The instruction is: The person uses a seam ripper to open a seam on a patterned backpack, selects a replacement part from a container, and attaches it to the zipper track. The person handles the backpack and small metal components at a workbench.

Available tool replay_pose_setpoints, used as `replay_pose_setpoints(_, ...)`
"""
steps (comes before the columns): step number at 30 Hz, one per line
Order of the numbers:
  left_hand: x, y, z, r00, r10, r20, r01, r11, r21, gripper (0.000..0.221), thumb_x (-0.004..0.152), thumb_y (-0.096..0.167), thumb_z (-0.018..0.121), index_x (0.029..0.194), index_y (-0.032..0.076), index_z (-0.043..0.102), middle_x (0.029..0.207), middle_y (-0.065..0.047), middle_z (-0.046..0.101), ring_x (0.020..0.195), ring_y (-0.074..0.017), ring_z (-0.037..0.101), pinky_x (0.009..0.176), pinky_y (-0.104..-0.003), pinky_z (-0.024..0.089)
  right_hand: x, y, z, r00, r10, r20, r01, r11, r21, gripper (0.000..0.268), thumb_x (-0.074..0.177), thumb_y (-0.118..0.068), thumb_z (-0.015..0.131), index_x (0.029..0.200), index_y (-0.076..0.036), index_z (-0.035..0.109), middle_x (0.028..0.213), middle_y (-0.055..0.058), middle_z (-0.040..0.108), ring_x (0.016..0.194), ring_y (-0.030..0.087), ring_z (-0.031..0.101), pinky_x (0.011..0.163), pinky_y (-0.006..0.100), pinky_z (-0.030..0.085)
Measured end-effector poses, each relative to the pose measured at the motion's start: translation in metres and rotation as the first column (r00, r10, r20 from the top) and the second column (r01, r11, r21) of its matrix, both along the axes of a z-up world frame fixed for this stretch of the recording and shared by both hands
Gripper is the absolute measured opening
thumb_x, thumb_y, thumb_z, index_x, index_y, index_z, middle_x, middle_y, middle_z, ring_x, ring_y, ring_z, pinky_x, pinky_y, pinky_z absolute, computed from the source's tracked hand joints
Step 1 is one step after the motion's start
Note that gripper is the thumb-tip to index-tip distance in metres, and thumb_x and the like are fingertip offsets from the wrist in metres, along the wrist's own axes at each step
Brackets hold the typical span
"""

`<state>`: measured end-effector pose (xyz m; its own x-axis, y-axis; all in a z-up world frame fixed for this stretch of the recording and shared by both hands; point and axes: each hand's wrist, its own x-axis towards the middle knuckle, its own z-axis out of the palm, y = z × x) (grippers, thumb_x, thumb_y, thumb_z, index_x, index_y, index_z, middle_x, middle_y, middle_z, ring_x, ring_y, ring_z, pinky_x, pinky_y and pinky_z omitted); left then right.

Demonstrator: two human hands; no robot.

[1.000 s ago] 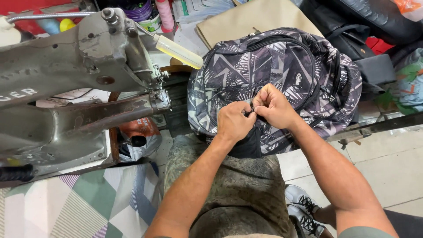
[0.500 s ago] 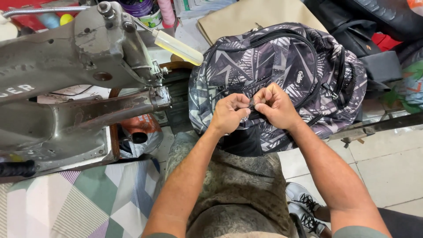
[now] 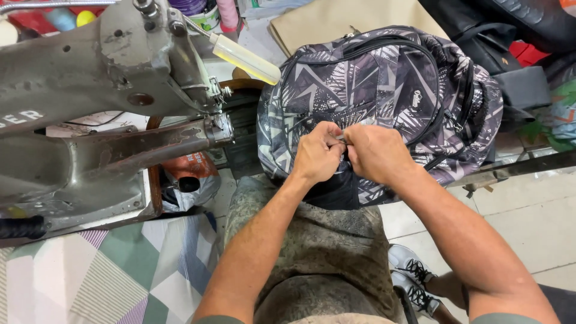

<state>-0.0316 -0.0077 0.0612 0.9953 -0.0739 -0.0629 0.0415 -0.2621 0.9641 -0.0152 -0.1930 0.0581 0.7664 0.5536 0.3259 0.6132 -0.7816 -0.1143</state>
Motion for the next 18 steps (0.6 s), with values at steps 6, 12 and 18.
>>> replay_pose_setpoints(6,0.013,-0.002,-0.027,0.971,-0.01,-0.241,-0.019,0.993,-0.114,0.032,0.075,0.009,0.073,0.105,0.015,0.063,0.084,-0.002,0.079,0.081,-0.0132,0.073,0.074,-0.026,0.056,-0.007,0.007,-0.039,0.973,0.055,0.225,-0.131,0.932,0.338,0.05,0.082,-0.009,0.07,0.052,-0.02,0.031,0.06,-0.01,0.053,0.052,0.02,0.052,0.047,0.028,0.04)
replay_pose_setpoints(12,0.02,-0.008,-0.051,0.974,-0.013,-0.228,-0.039,0.974,-0.223,0.03,0.075,0.009,0.076,0.102,0.013,0.064,0.085,-0.005,0.078,0.08,-0.0136,0.072,0.07,-0.025,0.055,-0.001,0.004,-0.068,0.991,0.104,0.089,-0.132,0.55,0.824,0.044,0.083,0.008,0.075,0.077,-0.014,0.037,0.079,0.008,0.072,0.055,0.02,0.058,0.049,0.028,0.043)
replay_pose_setpoints(18,0.017,-0.007,-0.049,0.986,-0.009,-0.169,-0.027,0.978,-0.208,0.023,0.079,0.007,0.074,0.099,0.011,0.065,0.085,-0.006,0.079,0.077,-0.0142,0.071,0.068,-0.026,0.056,0.01,-0.007,-0.059,0.955,0.132,-0.264,0.155,0.537,0.829,0.038,0.08,0.006,0.076,0.08,-0.012,0.042,0.079,0.005,0.072,0.068,0.015,0.062,0.062,0.031,0.047)
